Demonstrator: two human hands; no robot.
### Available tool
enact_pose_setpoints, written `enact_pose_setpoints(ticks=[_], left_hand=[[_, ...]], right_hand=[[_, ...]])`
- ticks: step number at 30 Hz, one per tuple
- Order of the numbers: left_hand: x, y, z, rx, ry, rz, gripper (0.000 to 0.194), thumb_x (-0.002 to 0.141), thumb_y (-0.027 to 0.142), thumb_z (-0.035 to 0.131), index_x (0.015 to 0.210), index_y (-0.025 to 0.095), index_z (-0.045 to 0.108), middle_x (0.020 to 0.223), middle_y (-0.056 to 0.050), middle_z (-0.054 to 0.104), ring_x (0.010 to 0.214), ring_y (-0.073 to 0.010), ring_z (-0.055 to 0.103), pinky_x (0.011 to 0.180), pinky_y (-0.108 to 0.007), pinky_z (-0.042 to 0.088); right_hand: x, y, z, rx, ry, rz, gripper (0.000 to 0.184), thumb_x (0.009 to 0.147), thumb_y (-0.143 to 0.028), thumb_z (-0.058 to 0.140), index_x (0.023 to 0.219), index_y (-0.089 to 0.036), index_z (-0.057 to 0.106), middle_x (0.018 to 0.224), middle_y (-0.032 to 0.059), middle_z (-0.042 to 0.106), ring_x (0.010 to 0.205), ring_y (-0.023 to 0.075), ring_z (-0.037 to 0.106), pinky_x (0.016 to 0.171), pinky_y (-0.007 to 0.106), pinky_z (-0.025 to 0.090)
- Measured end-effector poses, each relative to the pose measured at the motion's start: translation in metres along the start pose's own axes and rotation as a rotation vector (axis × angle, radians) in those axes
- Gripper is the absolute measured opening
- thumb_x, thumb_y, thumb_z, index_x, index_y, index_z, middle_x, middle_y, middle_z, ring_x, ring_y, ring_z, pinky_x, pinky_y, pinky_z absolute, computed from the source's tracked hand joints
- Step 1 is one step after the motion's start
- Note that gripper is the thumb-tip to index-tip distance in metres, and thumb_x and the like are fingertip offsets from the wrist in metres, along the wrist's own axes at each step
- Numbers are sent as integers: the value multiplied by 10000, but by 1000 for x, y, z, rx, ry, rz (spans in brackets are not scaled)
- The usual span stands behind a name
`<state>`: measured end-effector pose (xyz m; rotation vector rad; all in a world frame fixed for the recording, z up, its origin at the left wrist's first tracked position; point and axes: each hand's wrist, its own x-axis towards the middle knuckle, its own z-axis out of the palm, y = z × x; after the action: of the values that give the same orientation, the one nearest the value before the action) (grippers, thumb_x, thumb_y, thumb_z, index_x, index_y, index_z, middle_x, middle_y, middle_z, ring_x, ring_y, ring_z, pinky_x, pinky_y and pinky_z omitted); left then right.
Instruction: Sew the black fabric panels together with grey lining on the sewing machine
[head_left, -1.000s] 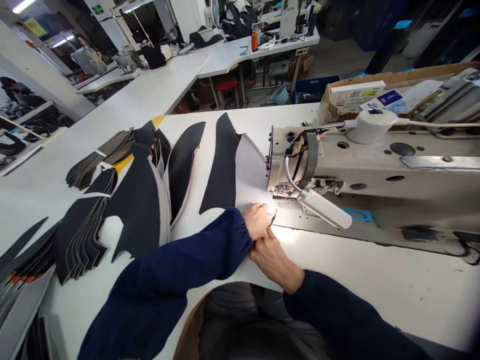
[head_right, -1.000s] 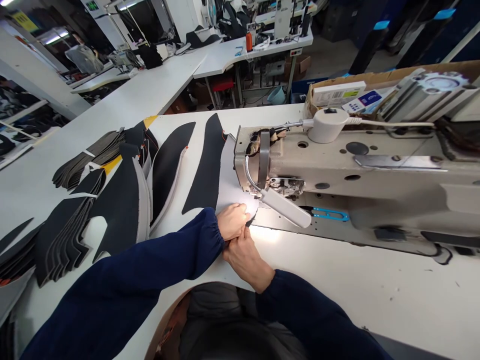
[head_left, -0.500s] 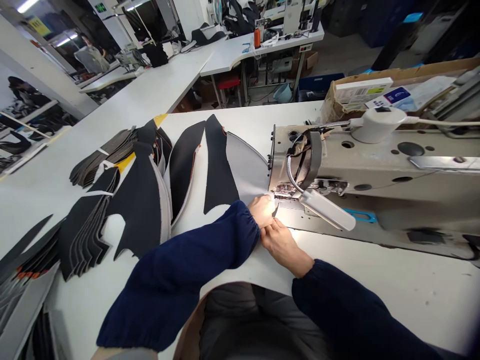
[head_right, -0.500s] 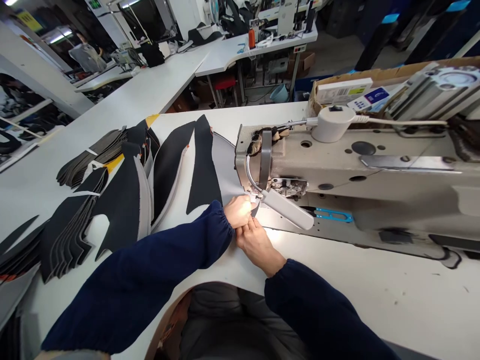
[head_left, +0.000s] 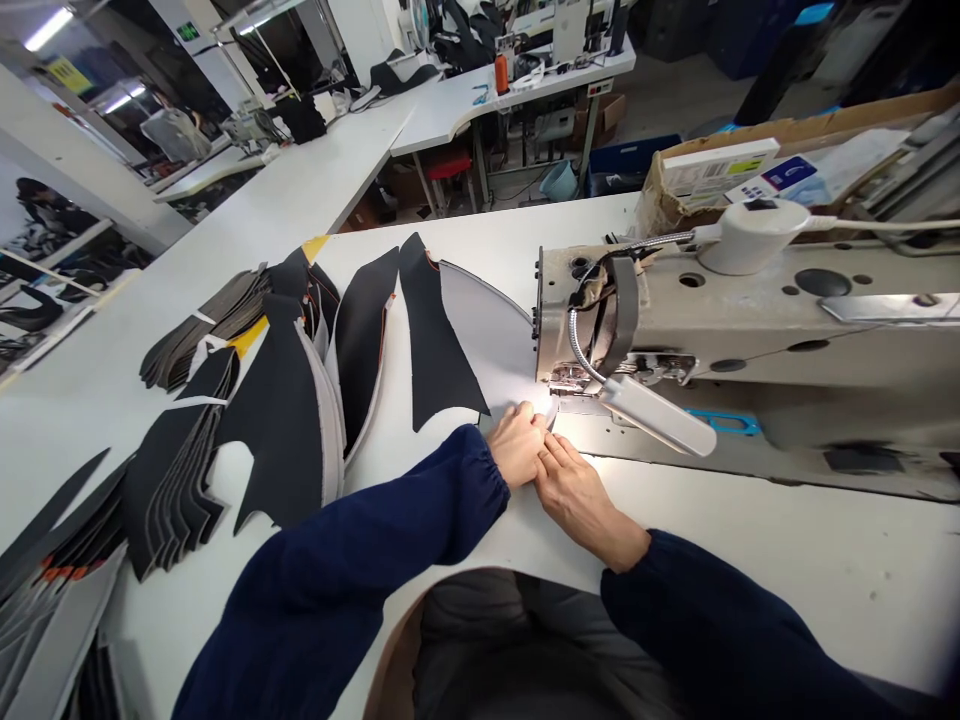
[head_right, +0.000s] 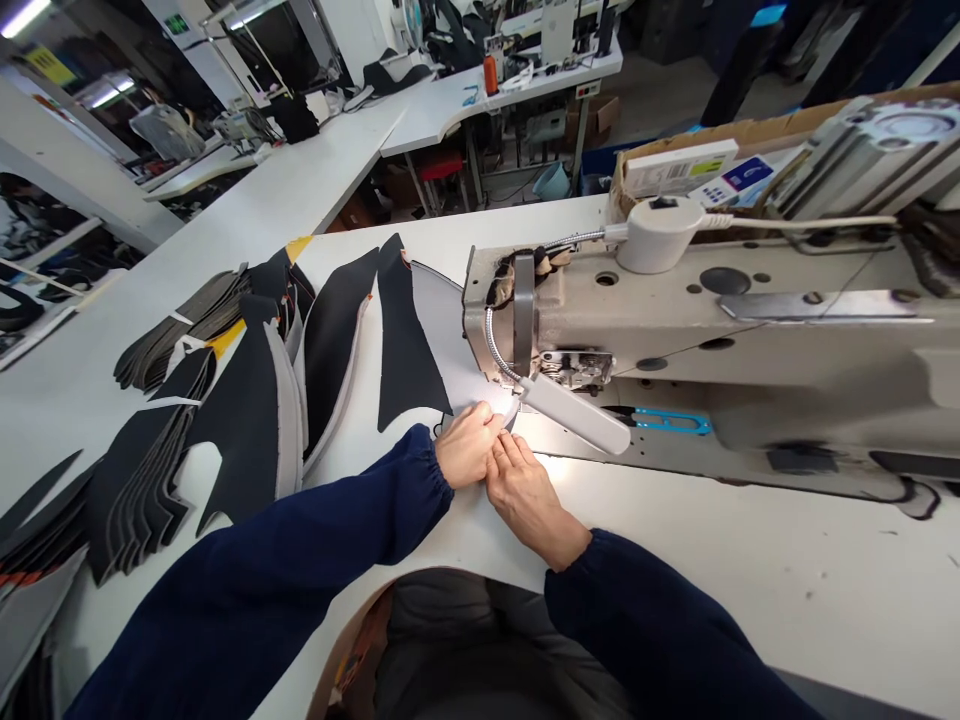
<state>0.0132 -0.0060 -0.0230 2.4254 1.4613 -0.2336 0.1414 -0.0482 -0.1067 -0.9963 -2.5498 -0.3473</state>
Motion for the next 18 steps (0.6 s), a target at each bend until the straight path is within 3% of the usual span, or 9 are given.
enact_pose_setpoints(ticks=[7,12,18], left_hand=[[1,5,-2,-8,-48,17,279,828,170,479,1083,86,558,1070,-156,517,992,-241,518,903,-319,445],[-15,0,-3,40,-34,1,336,791,105,480,1122,93,532,1110,-143,507,1008,-255,503,892,-346,450],[-16,-8,7,80,75,61,260,849,58,377,981,129,589,1017,-103,569,982,-221,520,881,-314,459]], right_hand=[[0,13,-3,-39,6,25,298,826,-36,458,1040,13,659,1101,218,657,1107,309,569,1019,451,420],[1,18,-5,-42,18,36,355,863,-37,399,1145,21,606,1131,210,647,1115,292,563,1016,454,412],[3,20,-5,16,-9,77,364,887,-48,351,1130,-20,621,1077,190,659,1067,267,578,1032,474,385]])
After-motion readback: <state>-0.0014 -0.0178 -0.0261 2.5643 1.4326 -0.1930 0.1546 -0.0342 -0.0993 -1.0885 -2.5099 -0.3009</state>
